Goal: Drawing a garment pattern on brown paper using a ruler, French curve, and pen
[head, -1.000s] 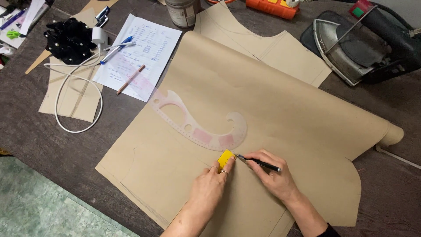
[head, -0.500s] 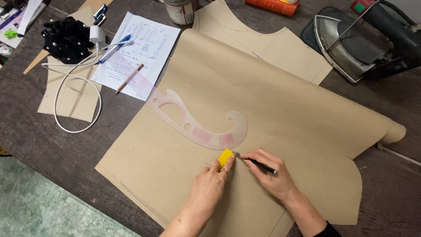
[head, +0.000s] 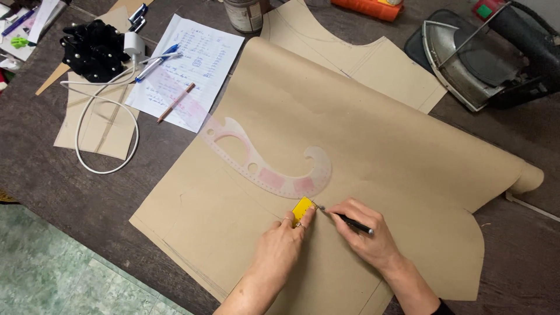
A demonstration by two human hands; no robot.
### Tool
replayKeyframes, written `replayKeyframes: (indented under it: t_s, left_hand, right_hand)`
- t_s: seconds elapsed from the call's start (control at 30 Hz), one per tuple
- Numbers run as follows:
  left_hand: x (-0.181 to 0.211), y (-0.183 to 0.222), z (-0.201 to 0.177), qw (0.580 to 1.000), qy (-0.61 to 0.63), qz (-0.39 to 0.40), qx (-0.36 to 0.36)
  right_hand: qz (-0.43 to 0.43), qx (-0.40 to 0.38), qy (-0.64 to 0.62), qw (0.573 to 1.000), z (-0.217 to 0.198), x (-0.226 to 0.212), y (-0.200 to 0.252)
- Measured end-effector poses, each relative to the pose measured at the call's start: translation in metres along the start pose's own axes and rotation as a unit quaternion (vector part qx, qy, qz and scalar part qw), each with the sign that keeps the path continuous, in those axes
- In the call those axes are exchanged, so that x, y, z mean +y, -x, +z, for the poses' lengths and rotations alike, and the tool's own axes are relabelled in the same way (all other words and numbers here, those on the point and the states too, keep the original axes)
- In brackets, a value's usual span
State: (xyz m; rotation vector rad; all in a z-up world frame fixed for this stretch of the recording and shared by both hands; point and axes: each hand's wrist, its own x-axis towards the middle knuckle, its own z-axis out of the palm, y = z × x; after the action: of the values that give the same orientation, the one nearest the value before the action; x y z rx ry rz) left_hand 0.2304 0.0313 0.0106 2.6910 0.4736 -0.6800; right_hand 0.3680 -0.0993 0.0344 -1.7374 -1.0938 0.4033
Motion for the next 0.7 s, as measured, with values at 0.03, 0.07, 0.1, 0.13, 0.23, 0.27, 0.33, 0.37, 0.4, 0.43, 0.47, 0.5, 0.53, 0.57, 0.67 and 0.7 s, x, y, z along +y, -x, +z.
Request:
replayKeyframes:
  t_s: [0.03, 0.07, 0.1, 0.13, 0.23, 0.27, 0.33, 0.37, 0.4, 0.43, 0.47, 0.5, 0.53, 0.57, 0.67, 0.7]
  left_hand:
    - [0.001, 0.001, -0.004, 1.000, 0.011, 0.001, -0.014]
    - [0.001, 0.002, -0.008, 0.999, 0.021, 0.001, -0.027]
    - [0.000, 0.000, -0.003, 0.999, 0.020, 0.000, -0.025]
    - [-0.001, -0.001, 0.001, 1.000, 0.017, -0.001, -0.017]
    - [0.000, 0.000, 0.009, 0.999, 0.008, 0.001, 0.041]
    - [0.000, 0.002, 0.010, 0.996, 0.003, 0.005, 0.085]
    - [-0.002, 0.001, 0.023, 0.992, 0.013, 0.011, 0.124]
    - [-0.004, 0.001, 0.028, 0.987, 0.025, 0.022, 0.158]
    - [-0.008, 0.008, 0.031, 0.986, 0.019, 0.016, 0.164]
    - [-0.011, 0.015, 0.033, 0.983, 0.053, 0.028, 0.174]
    - [-0.013, 0.021, 0.037, 0.978, 0.088, 0.041, 0.183]
    - [-0.014, 0.036, 0.032, 0.978, 0.082, 0.037, 0.189]
    - [-0.015, 0.051, 0.028, 0.978, 0.126, 0.013, 0.169]
    - [-0.016, 0.065, 0.023, 0.974, 0.169, -0.010, 0.148]
    - [-0.049, 0.082, 0.077, 0.951, 0.169, -0.037, 0.256]
    - [-0.057, 0.085, 0.087, 0.950, 0.164, -0.042, 0.263]
  right_hand:
    - [-0.009, -0.004, 0.002, 1.000, 0.000, 0.002, 0.001]
    - [-0.019, -0.009, 0.003, 1.000, 0.001, 0.003, 0.000]
    - [-0.021, -0.009, 0.003, 1.000, -0.001, 0.003, 0.002]
    - [0.017, 0.007, -0.003, 1.000, -0.002, 0.002, 0.004]
    - [0.055, 0.042, -0.014, 0.998, -0.007, -0.007, 0.011]
    - [0.059, 0.060, -0.019, 0.996, -0.008, -0.012, 0.014]
    - [0.065, 0.082, -0.006, 0.995, -0.007, -0.013, 0.026]
    - [0.076, 0.105, 0.009, 0.992, -0.005, -0.013, 0.032]
    - [0.067, 0.105, 0.004, 0.992, -0.002, -0.012, 0.039]
    - [0.070, 0.102, 0.004, 0.992, 0.001, -0.011, 0.045]
    - [0.073, 0.100, 0.005, 0.992, 0.002, -0.009, 0.053]
    - [0.066, 0.101, 0.001, 0.993, 0.006, -0.014, 0.059]
    - [0.063, 0.109, 0.030, 0.992, 0.011, -0.018, 0.064]
    - [0.060, 0.118, 0.059, 0.989, 0.015, -0.022, 0.068]
    - [0.072, 0.099, 0.140, 0.983, 0.031, -0.006, 0.080]
    - [0.064, 0.099, 0.136, 0.984, 0.036, -0.008, 0.078]
